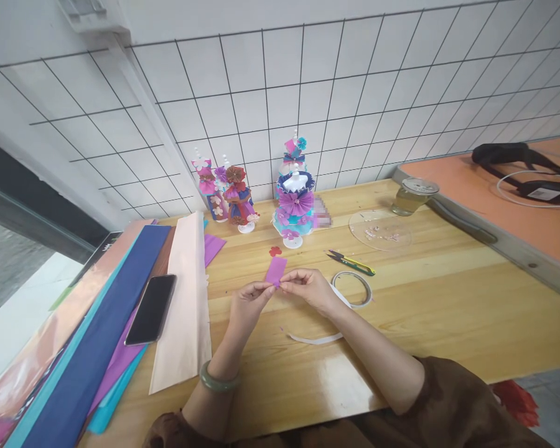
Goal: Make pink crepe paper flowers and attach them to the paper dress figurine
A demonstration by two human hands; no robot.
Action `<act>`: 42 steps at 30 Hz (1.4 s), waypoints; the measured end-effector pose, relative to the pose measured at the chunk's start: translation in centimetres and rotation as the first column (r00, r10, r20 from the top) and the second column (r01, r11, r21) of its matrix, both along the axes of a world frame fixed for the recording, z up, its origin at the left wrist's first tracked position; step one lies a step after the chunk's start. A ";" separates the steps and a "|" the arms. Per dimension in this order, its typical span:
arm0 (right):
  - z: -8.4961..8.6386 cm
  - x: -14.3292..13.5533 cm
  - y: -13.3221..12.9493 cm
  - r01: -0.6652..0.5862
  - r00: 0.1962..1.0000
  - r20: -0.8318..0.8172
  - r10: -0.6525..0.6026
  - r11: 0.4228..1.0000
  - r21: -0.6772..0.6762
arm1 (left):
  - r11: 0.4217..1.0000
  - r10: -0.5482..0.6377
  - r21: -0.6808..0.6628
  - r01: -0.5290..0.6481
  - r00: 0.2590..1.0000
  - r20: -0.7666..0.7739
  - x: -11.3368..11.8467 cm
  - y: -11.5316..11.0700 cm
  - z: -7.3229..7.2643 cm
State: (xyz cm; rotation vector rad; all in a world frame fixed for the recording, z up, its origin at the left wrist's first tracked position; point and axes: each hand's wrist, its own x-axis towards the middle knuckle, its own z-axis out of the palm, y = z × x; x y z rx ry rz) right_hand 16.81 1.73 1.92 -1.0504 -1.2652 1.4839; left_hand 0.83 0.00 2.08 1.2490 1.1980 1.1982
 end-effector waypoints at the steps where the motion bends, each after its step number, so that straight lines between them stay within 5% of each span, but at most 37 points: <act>1: 0.0 0.0 0.0 -0.001 1.000 0.000 0.001 1.000 0.004 | 1.000 0.002 0.000 -0.002 1.000 -0.003 0.0 0.0 0.0; 20: -0.1 0.0 -0.2 0.003 0.993 0.116 -0.018 0.991 0.130 | 0.996 -0.093 0.023 0.091 0.985 0.143 0.2 0.1 -0.6; 42: 0.2 0.7 -0.3 -0.095 0.925 0.375 -0.061 0.919 0.383 | 0.983 -0.025 0.175 0.048 0.991 -0.134 -0.1 -0.1 -1.3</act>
